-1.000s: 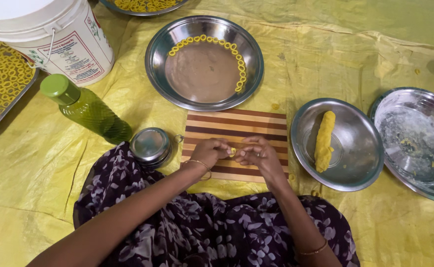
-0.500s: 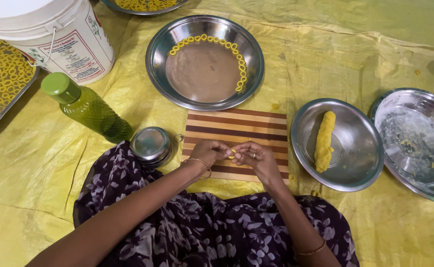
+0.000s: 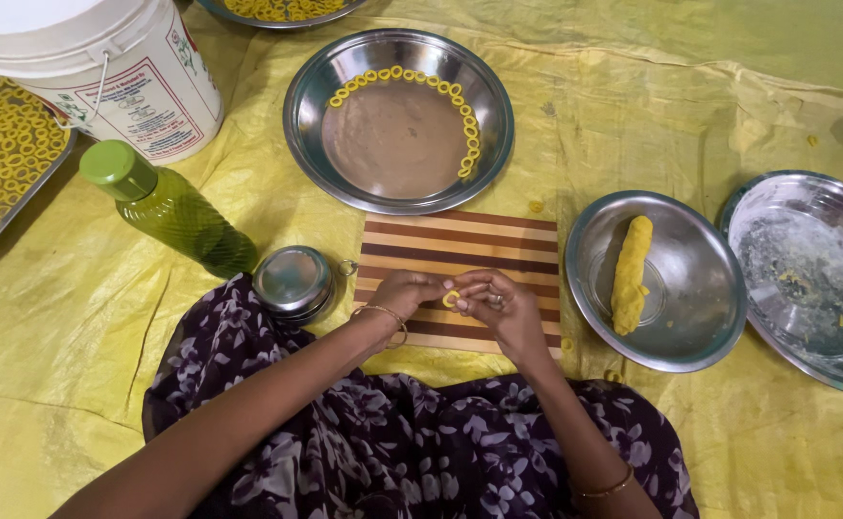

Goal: The person rolls small pieces of yellow dough into thin ropes on a wooden board, then joins the ends to form rings. The rings are placed into a metal bowl, and the process repeats with additional dough pieces.

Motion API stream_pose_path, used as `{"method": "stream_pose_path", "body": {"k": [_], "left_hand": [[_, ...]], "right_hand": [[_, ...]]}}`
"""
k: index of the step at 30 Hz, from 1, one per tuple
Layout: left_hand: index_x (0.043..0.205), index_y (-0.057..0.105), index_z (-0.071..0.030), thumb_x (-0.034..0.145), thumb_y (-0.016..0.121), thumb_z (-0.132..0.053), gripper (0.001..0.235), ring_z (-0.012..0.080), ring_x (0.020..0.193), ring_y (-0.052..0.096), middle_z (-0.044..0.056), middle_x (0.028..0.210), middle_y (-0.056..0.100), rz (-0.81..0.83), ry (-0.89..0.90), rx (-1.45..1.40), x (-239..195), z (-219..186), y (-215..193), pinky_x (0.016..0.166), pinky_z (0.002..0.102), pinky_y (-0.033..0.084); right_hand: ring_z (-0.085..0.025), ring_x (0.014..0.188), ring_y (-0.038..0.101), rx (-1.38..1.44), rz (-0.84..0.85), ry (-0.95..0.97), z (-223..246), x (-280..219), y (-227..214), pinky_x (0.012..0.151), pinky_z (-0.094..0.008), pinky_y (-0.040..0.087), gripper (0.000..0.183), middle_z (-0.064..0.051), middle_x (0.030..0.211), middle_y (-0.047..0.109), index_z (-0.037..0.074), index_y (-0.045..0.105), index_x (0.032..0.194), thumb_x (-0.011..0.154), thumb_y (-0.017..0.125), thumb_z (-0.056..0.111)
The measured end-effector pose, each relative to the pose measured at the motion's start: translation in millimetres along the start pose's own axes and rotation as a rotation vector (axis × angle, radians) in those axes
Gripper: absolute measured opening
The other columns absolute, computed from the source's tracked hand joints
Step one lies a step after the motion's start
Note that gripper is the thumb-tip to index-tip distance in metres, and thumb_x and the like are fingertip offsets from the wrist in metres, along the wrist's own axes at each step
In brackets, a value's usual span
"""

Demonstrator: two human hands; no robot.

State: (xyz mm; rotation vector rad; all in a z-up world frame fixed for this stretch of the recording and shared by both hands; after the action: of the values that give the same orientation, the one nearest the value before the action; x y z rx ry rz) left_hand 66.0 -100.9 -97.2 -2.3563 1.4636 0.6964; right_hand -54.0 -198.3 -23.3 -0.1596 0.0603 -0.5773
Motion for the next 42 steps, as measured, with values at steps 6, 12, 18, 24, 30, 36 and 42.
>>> {"method": "stream_pose_path", "body": {"k": [6,12,18,24,30,36,42], "left_hand": [[0.1,0.078,-0.006,0.084,0.077,-0.04,0.037,0.0193,0.107,0.066,0.01,0.105,0.076,-0.012,-0.039,-0.015,-1,4,-2,0.098,0.034,0.044],[0.104,0.074,-0.011,0.085,0.076,-0.039,0.034,0.0179,0.102,0.064,0.006,0.101,0.074,-0.041,-0.053,-0.097,-3,1,-1,0.088,0.034,0.046],[0.1,0.074,-0.009,0.088,0.074,-0.023,0.019,0.0136,0.096,0.067,0.003,0.098,0.075,-0.044,-0.024,-0.096,-5,2,-5,0.087,0.031,0.049],[0.097,0.073,-0.004,0.086,0.079,-0.018,0.018,0.0143,0.094,0.068,0.006,0.096,0.074,-0.022,0.051,-0.104,-1,4,-3,0.09,0.03,0.052],[0.101,0.071,-0.004,0.088,0.077,-0.012,0.016,0.0128,0.097,0.069,0.006,0.103,0.074,-0.087,0.061,-0.053,-6,10,-9,0.092,0.026,0.053],[0.107,0.068,0.002,0.09,0.069,0.0,0.018,0.0164,0.1,0.069,0.008,0.105,0.072,-0.113,0.092,-0.135,-1,18,-6,0.094,0.027,0.056],[0.113,0.064,-0.003,0.09,0.064,0.001,0.023,0.0142,0.106,0.069,0.007,0.111,0.07,-0.047,0.157,-0.272,5,13,1,0.097,0.026,0.056]], "right_hand": [[-0.018,0.092,0.075,0.021,0.0,-0.048,2,0,1,0.082,-0.032,0.066,0.027,-0.012,0.103,0.076,-0.001,0.069,0.115,0.088,0.072,-0.002],[-0.02,0.094,0.076,0.188,0.004,-0.009,-9,1,-1,0.087,-0.034,0.066,0.022,-0.014,0.102,0.073,-0.004,0.07,0.113,0.091,0.068,-0.003],[-0.02,0.093,0.077,0.134,0.013,0.027,-9,2,2,0.086,-0.034,0.067,0.022,-0.014,0.101,0.076,-0.004,0.071,0.112,0.091,0.069,-0.001],[-0.019,0.092,0.075,0.103,0.008,0.047,-14,-1,9,0.087,-0.033,0.065,0.021,-0.014,0.102,0.077,-0.003,0.072,0.11,0.089,0.07,-0.001],[-0.019,0.09,0.076,0.036,-0.028,0.117,-37,6,7,0.083,-0.032,0.067,0.019,-0.012,0.1,0.078,-0.001,0.072,0.108,0.09,0.069,0.001],[-0.019,0.096,0.073,0.111,0.019,0.192,-54,24,23,0.085,-0.033,0.063,0.025,-0.013,0.109,0.073,-0.004,0.069,0.116,0.092,0.063,-0.002],[-0.024,0.1,0.072,0.357,0.081,0.405,-73,22,34,0.092,-0.034,0.061,0.03,-0.018,0.111,0.071,-0.01,0.06,0.124,0.094,0.059,-0.002]]}}
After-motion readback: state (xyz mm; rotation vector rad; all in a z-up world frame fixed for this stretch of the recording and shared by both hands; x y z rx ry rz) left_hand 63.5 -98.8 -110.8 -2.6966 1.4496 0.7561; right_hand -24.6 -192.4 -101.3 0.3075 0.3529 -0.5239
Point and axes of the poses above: each hand's wrist, its own x-axis towards the middle knuckle, its own y-axis out of the palm, z = x × y, the point moved 10 cm from there along x, towards the middle knuckle
